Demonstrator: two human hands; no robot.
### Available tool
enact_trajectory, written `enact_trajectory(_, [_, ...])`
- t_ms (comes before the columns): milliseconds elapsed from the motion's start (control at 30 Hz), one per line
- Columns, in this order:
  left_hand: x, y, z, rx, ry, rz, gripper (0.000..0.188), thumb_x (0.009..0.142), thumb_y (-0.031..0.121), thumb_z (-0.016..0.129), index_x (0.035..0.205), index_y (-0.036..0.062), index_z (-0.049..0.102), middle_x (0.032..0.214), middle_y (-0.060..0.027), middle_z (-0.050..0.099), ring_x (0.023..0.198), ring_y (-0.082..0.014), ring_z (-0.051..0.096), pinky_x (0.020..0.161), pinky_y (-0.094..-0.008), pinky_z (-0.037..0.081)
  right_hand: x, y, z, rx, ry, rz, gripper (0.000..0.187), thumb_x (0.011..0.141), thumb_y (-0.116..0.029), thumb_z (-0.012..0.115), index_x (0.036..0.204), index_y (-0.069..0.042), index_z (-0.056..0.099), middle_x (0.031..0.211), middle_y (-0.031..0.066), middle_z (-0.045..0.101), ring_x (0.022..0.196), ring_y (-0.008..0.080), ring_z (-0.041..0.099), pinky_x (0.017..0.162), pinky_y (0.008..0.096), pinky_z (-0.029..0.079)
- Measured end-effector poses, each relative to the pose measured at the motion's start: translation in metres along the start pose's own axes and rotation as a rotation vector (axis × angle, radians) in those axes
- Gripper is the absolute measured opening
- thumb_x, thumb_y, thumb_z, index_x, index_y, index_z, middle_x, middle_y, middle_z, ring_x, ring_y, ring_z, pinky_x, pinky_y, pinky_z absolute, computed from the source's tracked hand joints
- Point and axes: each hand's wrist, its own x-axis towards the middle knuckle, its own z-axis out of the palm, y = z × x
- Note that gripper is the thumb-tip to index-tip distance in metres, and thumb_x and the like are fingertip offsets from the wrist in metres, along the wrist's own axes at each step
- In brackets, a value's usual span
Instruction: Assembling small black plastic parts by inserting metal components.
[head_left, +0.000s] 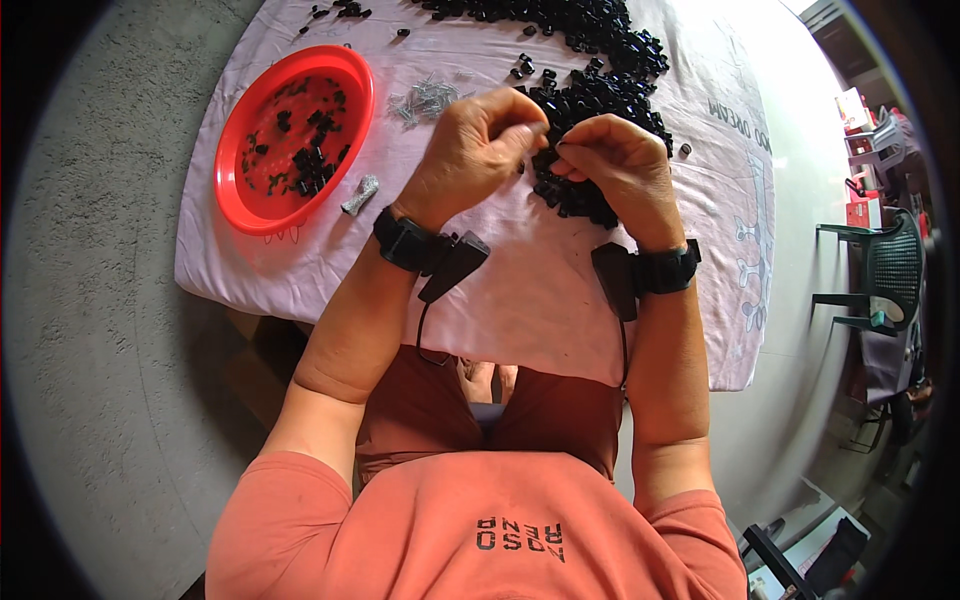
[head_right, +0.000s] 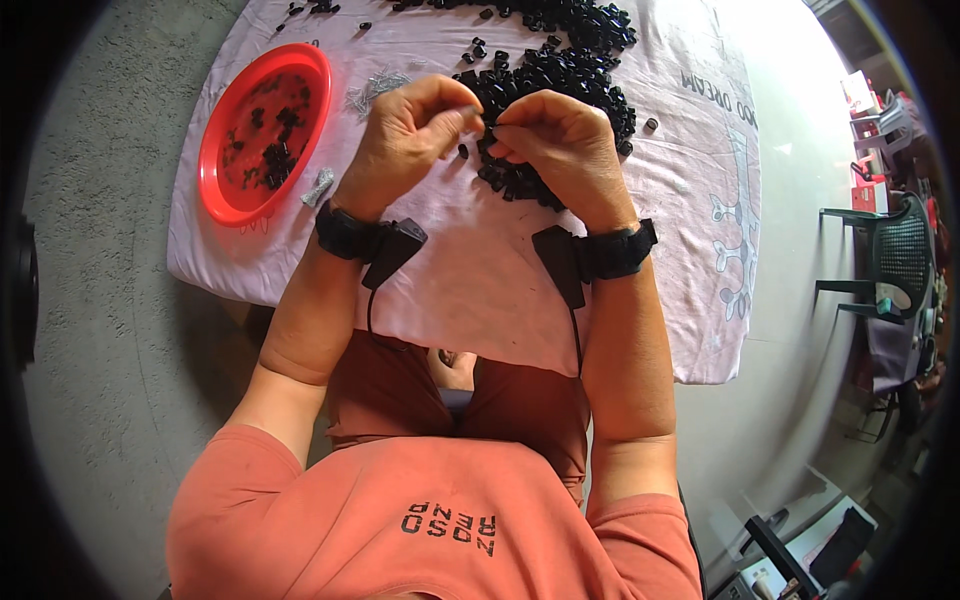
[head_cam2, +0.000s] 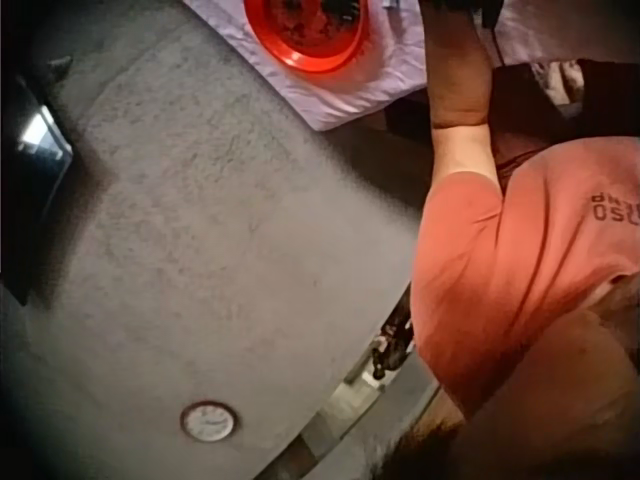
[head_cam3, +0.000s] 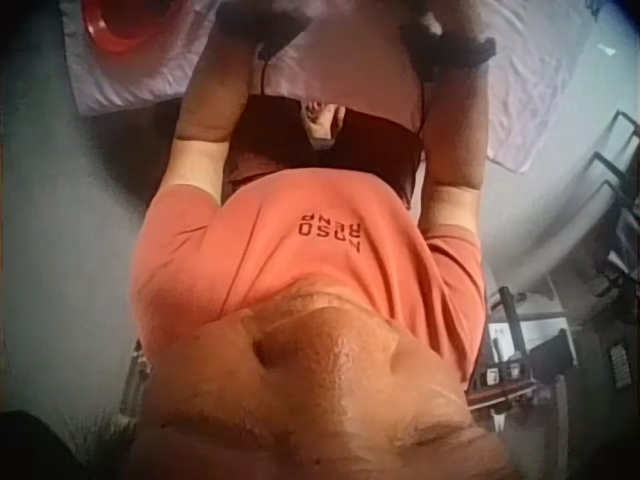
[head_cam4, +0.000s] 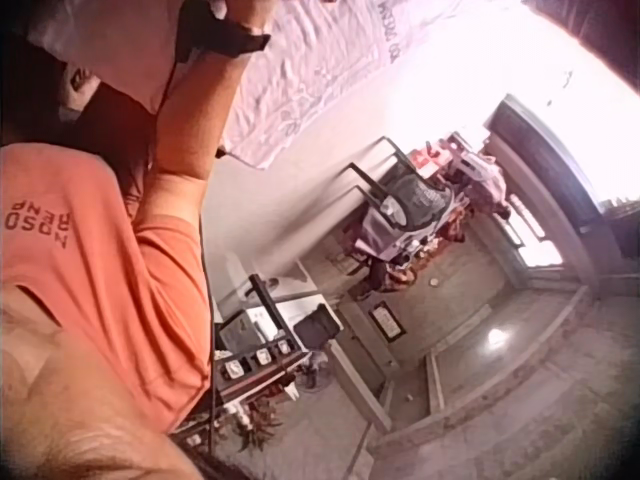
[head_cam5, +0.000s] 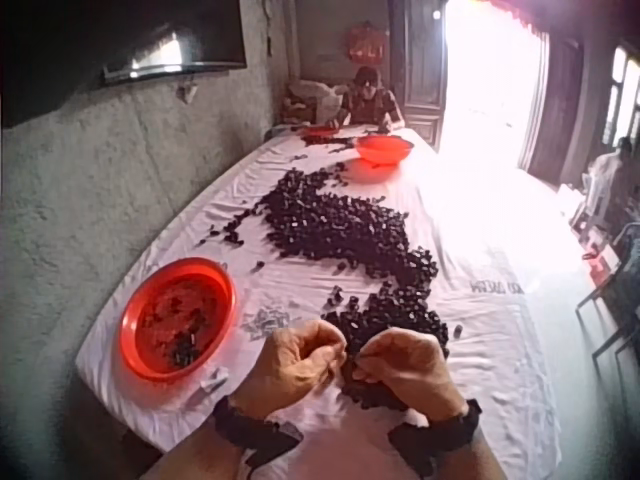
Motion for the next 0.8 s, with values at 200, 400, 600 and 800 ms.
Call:
enact_trajectory(200, [0.0,-0.01,-0.011,0.502,0.085,0.114,0.009,0.084,0.001,0.068,0.092,0.002,0.07,0.085,-0.0038,0.067,0.07,-0.0112,0.06,0.066,-0.0262,0.049,0.0,0.003,-0.003,0.038,0.059,-0.035,0.012,0.09,0.002,0.064,0.101,0.001,0.068,0.091,0.0064,0.071,0.084,0.0137,0.071,0.074,0.0232,0.056])
enact_trajectory(400, [-0.002,-0.017,-0.006,0.552,0.029,0.084,0.011,0.08,0.004,0.07,0.091,0.0027,0.072,0.084,-0.006,0.065,0.071,-0.0159,0.062,0.067,-0.0287,0.05,0.0,0.005,-0.005,0.089,0.03,-0.053,0.017,0.092,0.002,0.063,0.107,0.0,0.07,0.093,0.008,0.072,0.088,0.0135,0.071,0.078,0.0233,0.056])
enact_trajectory(600, [-0.001,-0.022,-0.005,0.622,0.046,0.081,0.008,0.082,0.004,0.067,0.089,0.0016,0.07,0.083,-0.0086,0.065,0.073,-0.0202,0.064,0.069,-0.0315,0.051,0.001,0.005,-0.005,0.07,0.021,-0.063,0.018,0.093,0.0,0.063,0.109,0.0,0.07,0.093,0.0065,0.073,0.087,0.012,0.07,0.079,0.0228,0.055])
enact_trajectory(800, [0.0,-0.013,-0.007,0.488,0.054,0.186,0.007,0.087,0.001,0.062,0.094,0.0002,0.062,0.081,-0.0093,0.063,0.076,-0.0204,0.062,0.073,-0.0306,0.049,0.0,0.002,-0.006,0.022,0.019,-0.027,0.017,0.093,-0.002,0.062,0.109,-0.001,0.069,0.095,0.0053,0.071,0.085,0.0115,0.07,0.076,0.0228,0.055])
